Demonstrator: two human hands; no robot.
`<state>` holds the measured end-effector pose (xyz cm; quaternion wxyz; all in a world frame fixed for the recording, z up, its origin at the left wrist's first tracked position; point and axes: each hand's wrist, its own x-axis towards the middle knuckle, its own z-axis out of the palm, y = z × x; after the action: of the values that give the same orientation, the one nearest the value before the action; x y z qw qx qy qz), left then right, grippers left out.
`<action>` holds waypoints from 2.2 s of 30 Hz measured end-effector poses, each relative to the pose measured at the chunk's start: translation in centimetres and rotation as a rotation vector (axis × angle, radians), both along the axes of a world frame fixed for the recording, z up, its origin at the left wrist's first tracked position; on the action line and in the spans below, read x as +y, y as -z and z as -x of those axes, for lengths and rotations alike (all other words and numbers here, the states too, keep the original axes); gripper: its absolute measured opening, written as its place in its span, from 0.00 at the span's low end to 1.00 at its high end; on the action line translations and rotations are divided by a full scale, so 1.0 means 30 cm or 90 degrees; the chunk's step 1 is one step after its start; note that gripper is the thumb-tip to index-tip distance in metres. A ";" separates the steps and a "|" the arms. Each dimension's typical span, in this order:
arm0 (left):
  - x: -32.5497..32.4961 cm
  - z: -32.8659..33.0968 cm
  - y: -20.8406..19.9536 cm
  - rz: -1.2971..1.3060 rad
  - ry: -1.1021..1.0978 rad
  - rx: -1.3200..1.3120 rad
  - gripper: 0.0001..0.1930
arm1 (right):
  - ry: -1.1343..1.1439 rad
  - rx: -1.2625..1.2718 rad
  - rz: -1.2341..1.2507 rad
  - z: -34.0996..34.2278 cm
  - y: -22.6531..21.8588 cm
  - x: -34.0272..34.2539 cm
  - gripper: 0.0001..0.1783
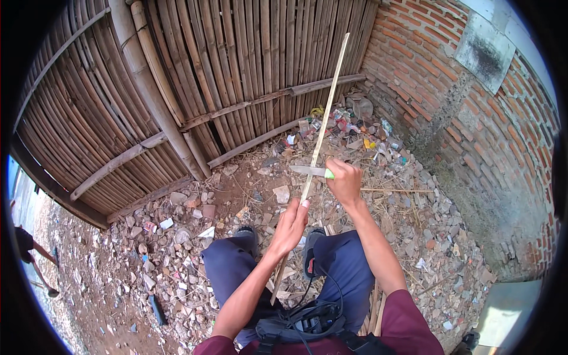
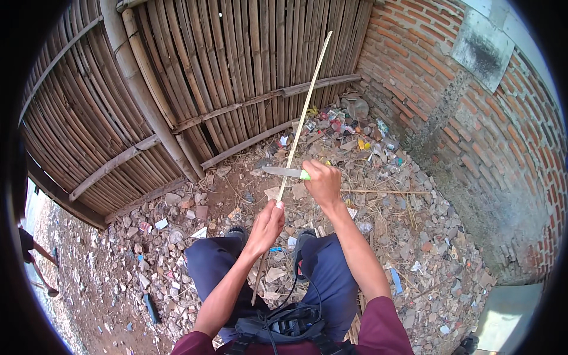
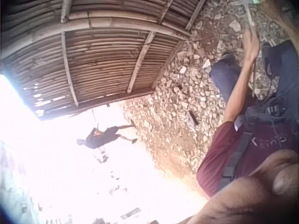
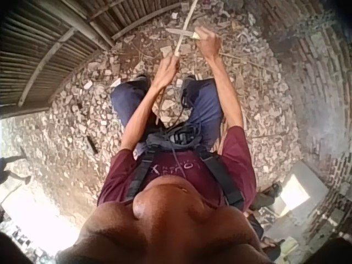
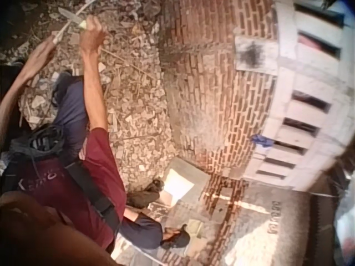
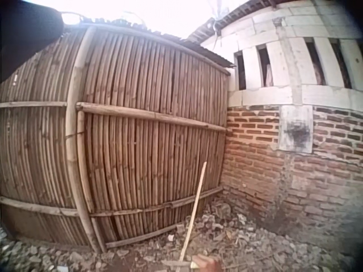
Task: The person whittles a long bamboo stick using a small knife, shaving off thin strips of the outer layer.
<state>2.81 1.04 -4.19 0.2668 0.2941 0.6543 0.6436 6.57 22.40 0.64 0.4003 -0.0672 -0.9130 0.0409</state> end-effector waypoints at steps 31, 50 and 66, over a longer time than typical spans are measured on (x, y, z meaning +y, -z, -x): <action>-0.019 0.000 -0.084 0.028 -0.075 -0.038 0.19 | -0.026 -0.059 -0.019 0.033 0.071 -0.036 0.10; -0.007 0.004 -0.083 0.081 -0.106 0.073 0.22 | -0.011 0.014 -0.041 0.071 0.106 -0.007 0.08; -0.032 -0.009 -0.131 0.117 -0.077 0.103 0.22 | 0.078 0.064 -0.005 0.088 0.051 0.034 0.12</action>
<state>3.08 0.07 -0.25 0.1995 0.2797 0.7462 0.5702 3.92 23.42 -0.88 0.4479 -0.1196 -0.8859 0.0160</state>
